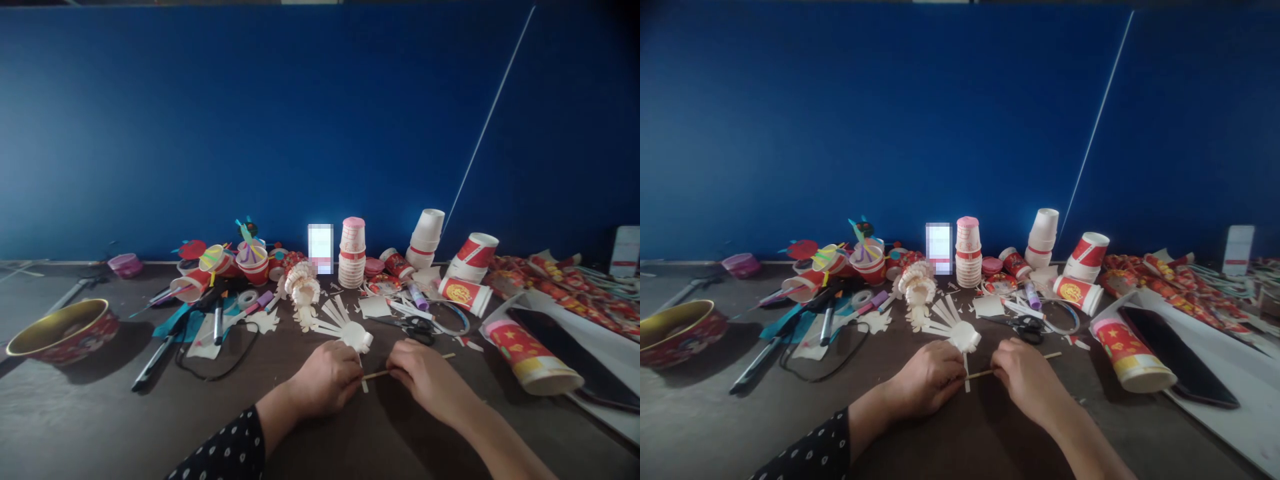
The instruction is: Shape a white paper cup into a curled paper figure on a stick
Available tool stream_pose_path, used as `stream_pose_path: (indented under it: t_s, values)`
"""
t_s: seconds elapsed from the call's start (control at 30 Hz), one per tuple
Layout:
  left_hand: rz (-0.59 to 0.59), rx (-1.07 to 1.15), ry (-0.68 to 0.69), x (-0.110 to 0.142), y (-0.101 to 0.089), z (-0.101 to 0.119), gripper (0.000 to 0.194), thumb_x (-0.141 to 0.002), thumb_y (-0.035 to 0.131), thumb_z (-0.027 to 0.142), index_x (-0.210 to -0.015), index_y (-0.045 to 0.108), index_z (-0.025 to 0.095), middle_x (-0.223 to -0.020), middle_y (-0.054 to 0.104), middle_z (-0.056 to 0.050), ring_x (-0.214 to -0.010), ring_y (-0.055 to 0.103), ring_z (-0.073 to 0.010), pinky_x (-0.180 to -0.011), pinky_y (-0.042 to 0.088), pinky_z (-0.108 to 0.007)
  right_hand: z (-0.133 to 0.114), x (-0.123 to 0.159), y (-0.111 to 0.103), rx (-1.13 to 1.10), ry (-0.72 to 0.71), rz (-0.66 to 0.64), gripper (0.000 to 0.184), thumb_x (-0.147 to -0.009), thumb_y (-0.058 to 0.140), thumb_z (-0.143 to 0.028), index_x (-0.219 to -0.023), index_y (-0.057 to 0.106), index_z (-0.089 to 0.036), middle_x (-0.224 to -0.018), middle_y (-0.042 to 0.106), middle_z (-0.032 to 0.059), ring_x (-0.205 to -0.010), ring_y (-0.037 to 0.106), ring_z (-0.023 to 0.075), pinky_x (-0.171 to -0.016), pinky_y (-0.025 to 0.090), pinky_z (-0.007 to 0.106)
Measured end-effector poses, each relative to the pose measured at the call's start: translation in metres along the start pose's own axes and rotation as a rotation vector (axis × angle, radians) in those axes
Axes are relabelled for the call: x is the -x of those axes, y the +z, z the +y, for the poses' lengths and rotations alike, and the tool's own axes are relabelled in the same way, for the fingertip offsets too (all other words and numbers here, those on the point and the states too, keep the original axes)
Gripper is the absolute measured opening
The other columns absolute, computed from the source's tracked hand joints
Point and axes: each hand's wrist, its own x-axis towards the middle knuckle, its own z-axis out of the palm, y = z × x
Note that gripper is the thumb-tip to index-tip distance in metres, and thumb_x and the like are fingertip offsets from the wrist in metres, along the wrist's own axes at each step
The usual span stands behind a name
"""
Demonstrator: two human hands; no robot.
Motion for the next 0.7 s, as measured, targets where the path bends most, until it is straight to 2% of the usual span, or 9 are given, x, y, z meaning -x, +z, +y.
stream_pose_path:
  t_s: [0.4, 0.57, 0.7]
  values:
    - [0.027, 0.055, 0.016, -0.001, 0.000, 0.002, 0.010, -0.070, 0.053, 0.011, -0.075, 0.060, 0.017, -0.076, 0.061, -0.003, -0.074, 0.053, -0.0162, -0.068, 0.040, -0.027, -0.005, -0.002, 0.005, -0.003, -0.030, 0.004, 0.018, -0.081, 0.048, -0.009, -0.072, 0.060, -0.019, -0.077, 0.059, 0.0021, -0.079, 0.052, 0.0168, -0.068, 0.036, 0.027]
    - [0.032, 0.086, 0.002, -0.001, 0.002, 0.000, 0.011, -0.074, 0.051, 0.010, -0.072, 0.060, 0.016, -0.077, 0.061, -0.004, -0.076, 0.054, -0.0157, -0.069, 0.041, -0.026, -0.009, -0.001, 0.005, 0.012, -0.040, 0.022, 0.015, -0.080, 0.050, -0.009, -0.074, 0.060, -0.019, -0.079, 0.059, 0.0019, -0.078, 0.052, 0.0165, -0.067, 0.036, 0.027]
    - [0.031, 0.088, -0.022, -0.002, 0.003, 0.000, 0.012, -0.074, 0.051, 0.010, -0.070, 0.060, 0.016, -0.077, 0.062, -0.004, -0.077, 0.055, -0.0157, -0.070, 0.042, -0.025, -0.015, 0.000, 0.007, 0.040, -0.163, 0.020, 0.015, -0.083, 0.050, -0.011, -0.075, 0.060, -0.019, -0.081, 0.059, 0.0016, -0.078, 0.052, 0.0156, -0.069, 0.034, 0.028]
